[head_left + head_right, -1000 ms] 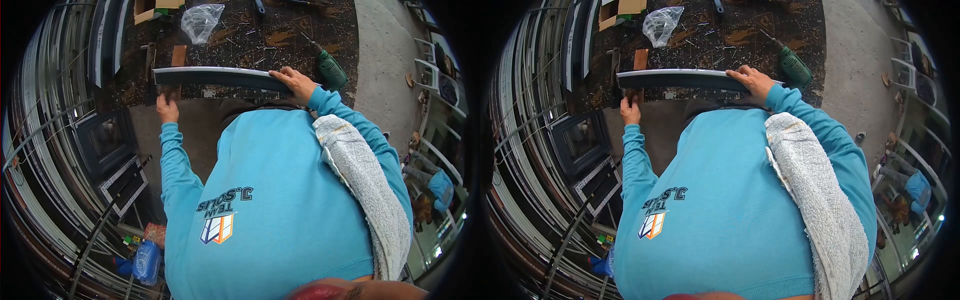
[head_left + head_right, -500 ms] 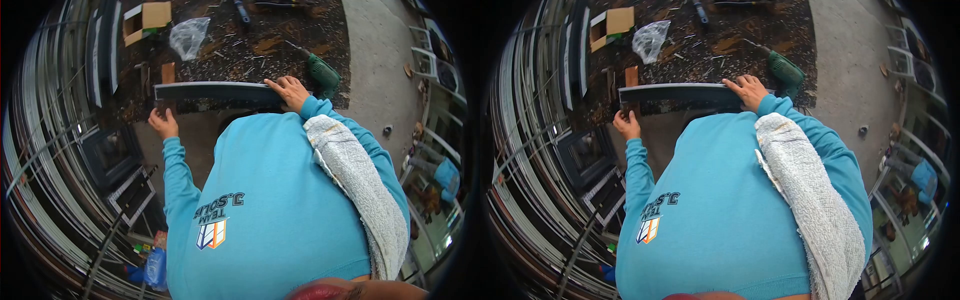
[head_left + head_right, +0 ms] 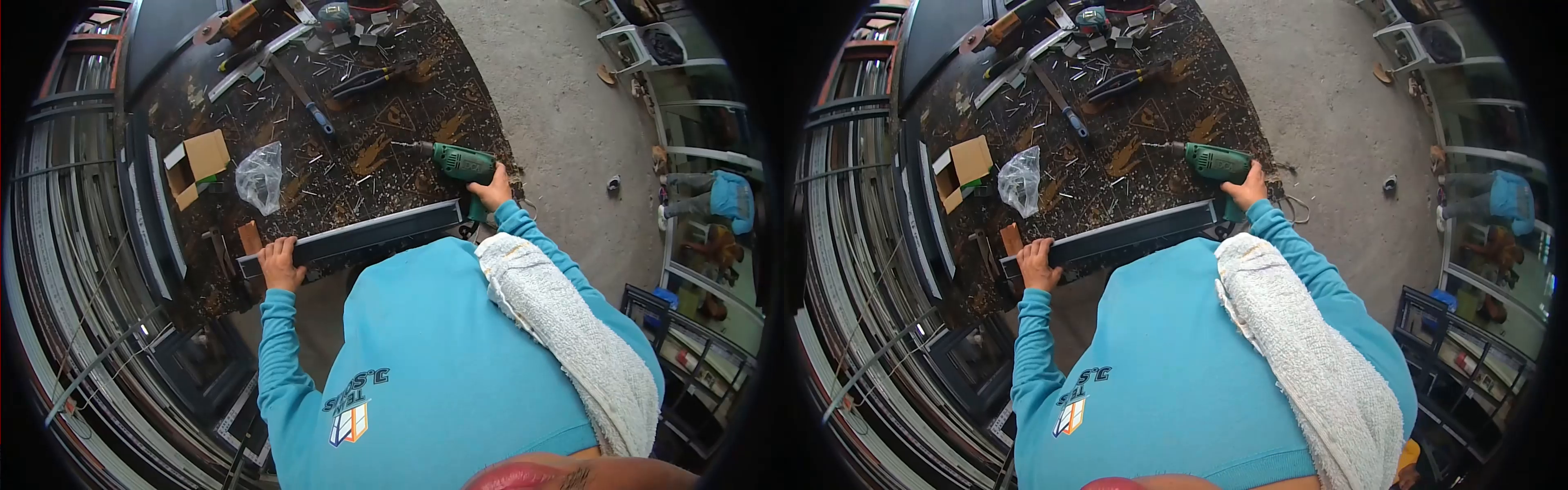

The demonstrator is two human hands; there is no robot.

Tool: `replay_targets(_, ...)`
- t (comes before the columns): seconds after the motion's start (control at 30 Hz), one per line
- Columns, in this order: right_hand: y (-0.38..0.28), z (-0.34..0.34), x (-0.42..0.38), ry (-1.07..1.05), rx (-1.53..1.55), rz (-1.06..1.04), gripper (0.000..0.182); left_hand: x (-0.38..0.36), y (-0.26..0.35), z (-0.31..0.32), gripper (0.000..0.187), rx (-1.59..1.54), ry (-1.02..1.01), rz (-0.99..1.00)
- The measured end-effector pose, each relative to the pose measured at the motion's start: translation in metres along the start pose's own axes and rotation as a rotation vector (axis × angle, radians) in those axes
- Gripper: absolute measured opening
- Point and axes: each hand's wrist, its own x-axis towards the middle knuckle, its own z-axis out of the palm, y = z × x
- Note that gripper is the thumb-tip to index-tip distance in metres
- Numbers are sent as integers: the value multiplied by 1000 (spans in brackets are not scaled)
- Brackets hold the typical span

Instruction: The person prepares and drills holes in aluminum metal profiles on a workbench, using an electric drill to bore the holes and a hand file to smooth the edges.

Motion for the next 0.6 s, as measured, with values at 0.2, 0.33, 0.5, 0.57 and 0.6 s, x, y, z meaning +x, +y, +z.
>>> replay_targets(0.2, -5, -37, 41, -476, 209, 5, 70, 0, 2, 3, 73, -19, 72, 62)
replay_targets(0.33, -24, -53, 41, -612, 479, 57, 50, 13, 21, 2, 70, 8, 100, 82)
replay_targets(0.5, -63, -109, -4, -542, 597, -130, 58, 32, 50, 13, 73, -167, 183, 96)
replay_targets(0.57, -80, -126, -32, -620, 770, -218, 78, 28, 44, 16, 81, -267, 274, 106)
replay_targets(0.6, -96, -128, -48, -691, 879, -259, 85, 24, 38, 10, 85, -339, 339, 121)
